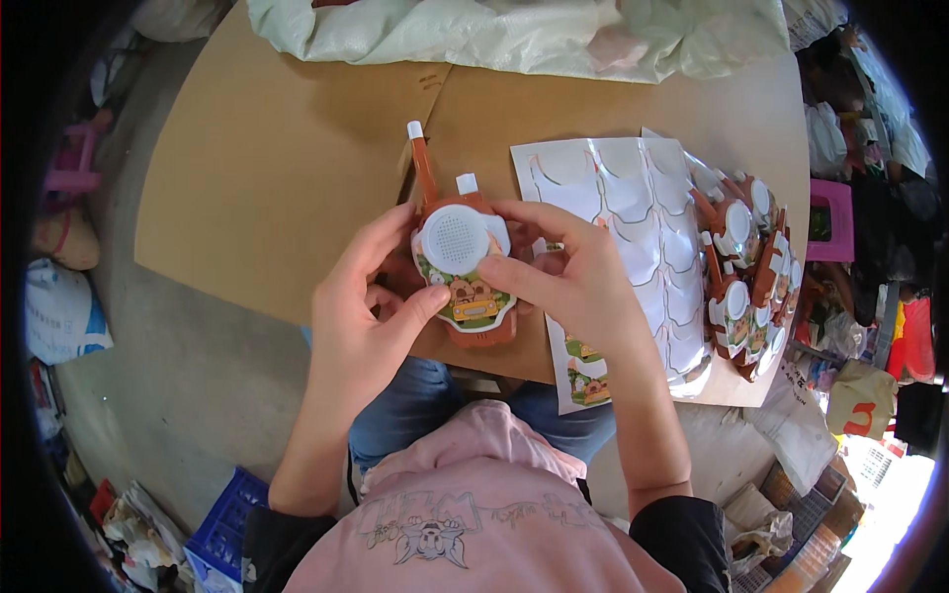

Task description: Applying decorative stickers to plastic toy walkie-talkies.

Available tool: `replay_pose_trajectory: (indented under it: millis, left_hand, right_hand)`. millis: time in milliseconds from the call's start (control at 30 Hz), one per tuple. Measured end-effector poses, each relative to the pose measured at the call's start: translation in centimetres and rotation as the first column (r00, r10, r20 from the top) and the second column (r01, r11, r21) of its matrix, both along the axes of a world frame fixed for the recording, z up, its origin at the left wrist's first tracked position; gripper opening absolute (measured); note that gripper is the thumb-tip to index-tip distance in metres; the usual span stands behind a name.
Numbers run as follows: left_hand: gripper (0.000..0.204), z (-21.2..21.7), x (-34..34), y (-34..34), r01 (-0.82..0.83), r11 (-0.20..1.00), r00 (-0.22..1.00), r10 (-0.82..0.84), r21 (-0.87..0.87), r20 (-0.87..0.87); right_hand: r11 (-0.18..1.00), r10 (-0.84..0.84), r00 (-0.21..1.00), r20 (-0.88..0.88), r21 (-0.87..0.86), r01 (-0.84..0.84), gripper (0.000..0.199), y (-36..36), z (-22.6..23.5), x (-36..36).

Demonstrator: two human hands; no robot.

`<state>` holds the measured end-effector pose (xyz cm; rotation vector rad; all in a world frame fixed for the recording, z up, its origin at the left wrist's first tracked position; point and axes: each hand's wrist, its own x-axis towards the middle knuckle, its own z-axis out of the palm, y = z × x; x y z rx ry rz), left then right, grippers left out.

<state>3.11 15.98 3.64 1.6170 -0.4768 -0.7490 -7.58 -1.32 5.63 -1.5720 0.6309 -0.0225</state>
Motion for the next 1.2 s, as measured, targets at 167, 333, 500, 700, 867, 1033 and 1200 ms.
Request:
replay_pose_trajectory:
  millis: [167,333,500,700,867,1033,1200]
  left_hand:
    - [0.060,0.8,-0.4,0.3,-0.056,0.947,0.975,-0.017,-0.318,-0.222]
    - [0.048,1.5,-1.2,-0.1,-0.060,0.936,0.957,-0.044,-0.347,-0.286]
    - [0.038,1.6,-2.9,-0.4,-0.108,0.939,0.957,0.010,-0.326,-0.289]
    - [0.028,2.4,-3.8,-0.9,-0.111,0.945,0.955,0.015,-0.308,-0.298]
    - [0.012,2.2,-4.5,-1.1,-0.100,0.939,0.980,0.035,-0.330,-0.197]
    - [0.006,2.7,-5.0,-1.5,-0.103,0.946,0.988,0.061,-0.307,-0.145]
    - [0.005,2.7,-5.4,-1.7,-0.089,0.940,0.992,0.055,-0.328,-0.111]
  right_hand:
    - [0.973,-0.074,0.997,0.021,0.222,0.067,0.047,0.0,1.0,-0.9]
    - [0.978,-0.119,0.991,0.068,0.181,0.105,0.036,0.6,1.9,-2.2]
    - [0.984,-0.174,0.978,0.112,0.058,0.168,0.029,1.2,1.3,-3.8]
    - [0.967,-0.254,0.959,0.122,0.036,0.251,0.026,1.9,1.8,-5.1]
    - [0.948,-0.315,0.935,0.162,0.016,0.317,0.024,2.8,1.8,-6.1]
    - [0.937,-0.341,0.920,0.194,-0.012,0.350,0.025,3.5,1.4,-6.9]
    - [0.926,-0.365,0.907,0.211,-0.016,0.376,0.025,3.6,1.2,-7.3]
